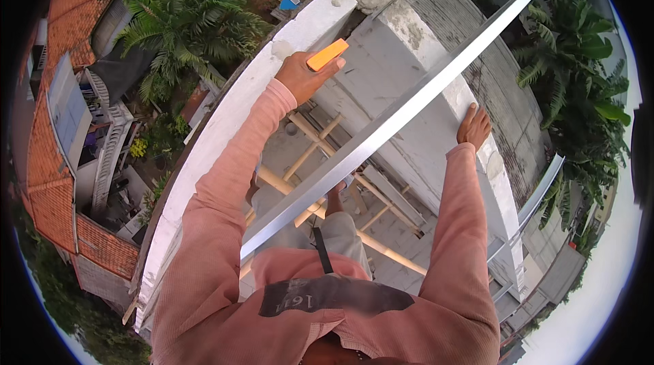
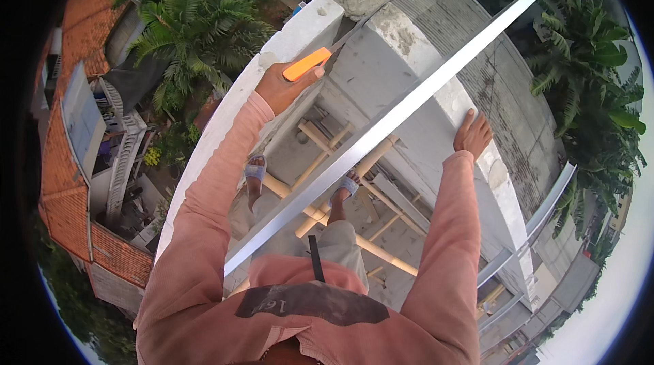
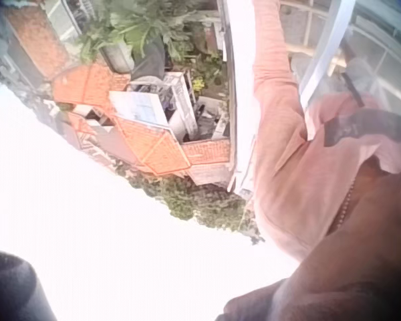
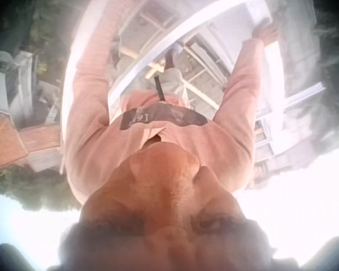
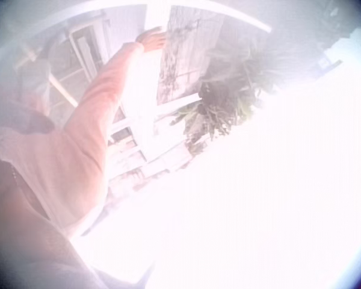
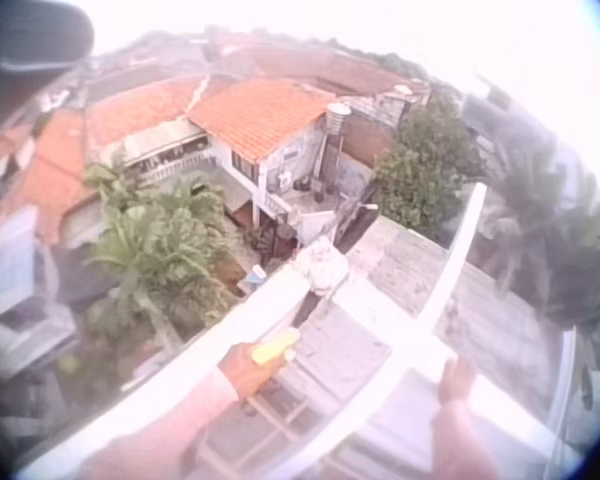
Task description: The person saws a white beam using a hand saw, measures the top of a concrete wall using a tape measure, and hammers a nail into the wall to secure the structure.
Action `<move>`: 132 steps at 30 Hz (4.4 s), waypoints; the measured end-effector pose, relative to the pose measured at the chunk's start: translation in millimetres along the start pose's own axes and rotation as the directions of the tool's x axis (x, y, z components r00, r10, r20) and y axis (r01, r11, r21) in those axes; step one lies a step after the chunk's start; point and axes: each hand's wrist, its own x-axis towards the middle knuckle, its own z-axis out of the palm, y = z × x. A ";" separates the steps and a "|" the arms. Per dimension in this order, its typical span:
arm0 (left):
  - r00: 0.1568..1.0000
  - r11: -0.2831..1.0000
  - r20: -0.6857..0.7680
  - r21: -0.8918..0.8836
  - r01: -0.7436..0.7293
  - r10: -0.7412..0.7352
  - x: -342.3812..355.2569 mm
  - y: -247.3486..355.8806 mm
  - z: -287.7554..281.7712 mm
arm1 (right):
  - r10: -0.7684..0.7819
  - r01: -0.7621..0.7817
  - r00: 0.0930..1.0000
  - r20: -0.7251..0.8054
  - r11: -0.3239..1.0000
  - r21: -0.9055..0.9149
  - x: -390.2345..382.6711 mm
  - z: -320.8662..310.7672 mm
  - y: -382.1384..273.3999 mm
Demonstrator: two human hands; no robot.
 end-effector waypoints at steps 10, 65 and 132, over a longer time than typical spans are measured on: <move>0.989 0.987 0.011 -0.068 0.146 -0.146 -172.4 -23.0 -58.6 | 0.025 -0.026 1.000 -0.017 0.998 -0.052 -2.1 -5.4 8.3; 0.991 0.979 -0.129 0.203 -0.016 0.043 -204.4 -50.0 -64.5 | 0.062 -0.062 0.998 0.007 0.998 -0.023 -1.5 -6.1 10.2; 0.994 1.000 -0.111 0.012 -0.023 0.024 -100.9 -20.7 -27.1 | 0.080 -0.079 0.996 0.028 0.995 -0.056 0.4 -16.9 2.3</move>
